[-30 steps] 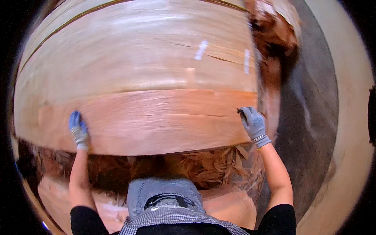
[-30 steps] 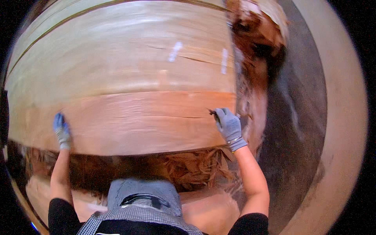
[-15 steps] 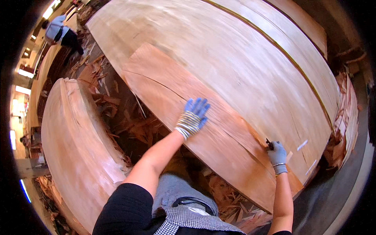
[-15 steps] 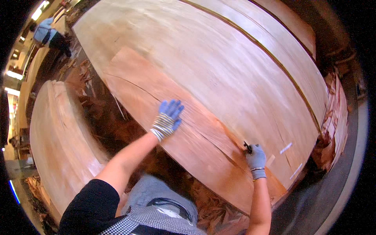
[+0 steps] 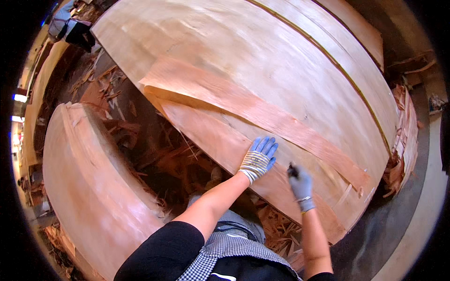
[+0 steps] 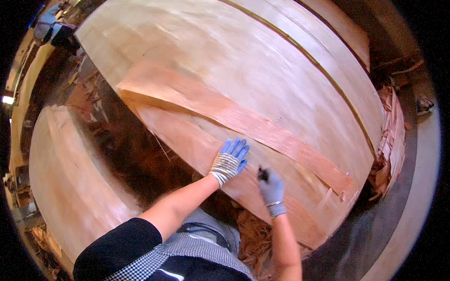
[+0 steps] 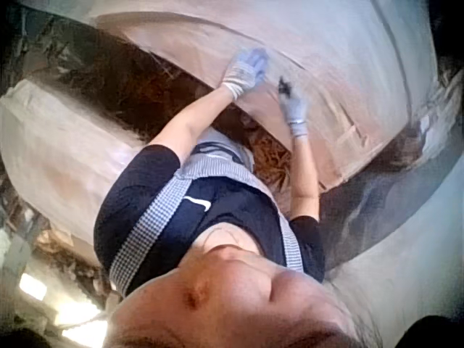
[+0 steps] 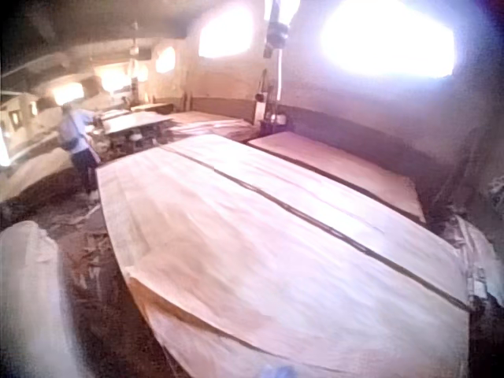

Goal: The person applies adhesive tape to large sheets of wood veneer, using a knife to trim excess veneer and tape while securing the sheets on a stack.

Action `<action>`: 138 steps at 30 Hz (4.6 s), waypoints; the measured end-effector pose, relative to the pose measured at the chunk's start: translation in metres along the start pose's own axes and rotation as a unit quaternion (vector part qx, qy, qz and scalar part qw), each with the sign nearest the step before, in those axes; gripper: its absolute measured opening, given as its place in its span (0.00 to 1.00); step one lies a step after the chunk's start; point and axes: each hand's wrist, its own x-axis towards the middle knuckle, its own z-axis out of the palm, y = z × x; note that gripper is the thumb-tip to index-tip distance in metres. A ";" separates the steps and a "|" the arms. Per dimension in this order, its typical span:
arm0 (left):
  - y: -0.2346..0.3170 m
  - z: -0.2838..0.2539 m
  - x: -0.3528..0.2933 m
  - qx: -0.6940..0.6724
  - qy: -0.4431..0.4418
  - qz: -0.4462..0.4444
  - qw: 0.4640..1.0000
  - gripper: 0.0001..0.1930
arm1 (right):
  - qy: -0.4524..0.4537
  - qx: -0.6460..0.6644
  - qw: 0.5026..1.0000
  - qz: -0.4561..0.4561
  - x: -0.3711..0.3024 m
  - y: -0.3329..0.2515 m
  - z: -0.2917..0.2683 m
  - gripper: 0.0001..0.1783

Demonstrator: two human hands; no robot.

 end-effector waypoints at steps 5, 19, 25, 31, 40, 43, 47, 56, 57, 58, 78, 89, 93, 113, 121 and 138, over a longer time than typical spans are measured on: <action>-0.004 -0.011 0.005 -0.104 0.000 0.005 0.995 0.26 | -0.016 0.065 0.980 0.188 -0.055 0.031 0.058 0.09; -0.371 -0.225 0.034 0.423 -0.096 -0.153 0.888 0.19 | -0.010 -0.020 0.978 0.207 -0.047 0.016 0.062 0.11; -0.360 -0.318 0.128 0.415 0.144 0.078 0.895 0.17 | 0.051 -0.027 0.970 0.235 -0.049 0.013 0.063 0.11; -0.412 -0.294 0.104 0.355 0.200 0.068 0.911 0.17 | 0.098 -0.118 0.930 0.335 -0.058 0.032 0.073 0.11; -0.496 -0.239 0.111 0.330 0.092 0.053 0.938 0.15 | 0.129 -0.201 0.886 0.397 -0.023 -0.031 0.057 0.11; -0.490 -0.245 0.109 0.341 0.072 0.027 0.937 0.15 | 0.149 -0.148 0.904 0.373 0.008 -0.069 0.058 0.11; -0.465 -0.264 0.124 0.153 -0.025 0.069 0.985 0.17 | 0.142 -0.111 0.951 0.250 0.080 -0.092 0.073 0.07; -0.542 -0.217 0.173 0.060 0.174 -0.030 0.982 0.20 | -0.100 0.044 0.992 0.062 0.336 -0.290 0.189 0.11; -0.535 -0.215 0.175 0.063 0.167 -0.038 0.983 0.21 | -0.114 -0.005 0.993 0.014 0.361 -0.302 0.207 0.11; -0.532 -0.216 0.173 0.070 0.160 -0.051 0.983 0.22 | -0.130 -0.097 0.987 -0.021 0.386 -0.327 0.221 0.10; -0.476 -0.204 0.163 -0.099 0.039 0.075 0.992 0.15 | -0.226 -0.208 0.949 -0.075 0.376 -0.330 0.263 0.10; -0.472 -0.210 0.160 -0.041 0.097 0.081 0.991 0.14 | -0.302 -0.319 0.897 -0.052 0.384 -0.204 0.103 0.10; -0.469 -0.209 0.161 -0.048 0.110 0.068 0.990 0.12 | -0.230 -0.207 0.932 -0.190 0.467 -0.300 0.196 0.12; -0.463 -0.202 0.162 0.023 0.119 0.074 0.990 0.15 | -0.074 -0.299 0.949 0.067 0.254 -0.153 0.124 0.12; -0.460 -0.207 0.163 0.008 0.131 0.067 0.989 0.15 | -0.071 -0.172 0.971 0.151 0.306 -0.123 0.089 0.16; -0.461 -0.194 0.166 0.001 0.173 0.094 0.980 0.10 | 0.018 -0.214 0.970 0.116 0.296 -0.129 0.099 0.12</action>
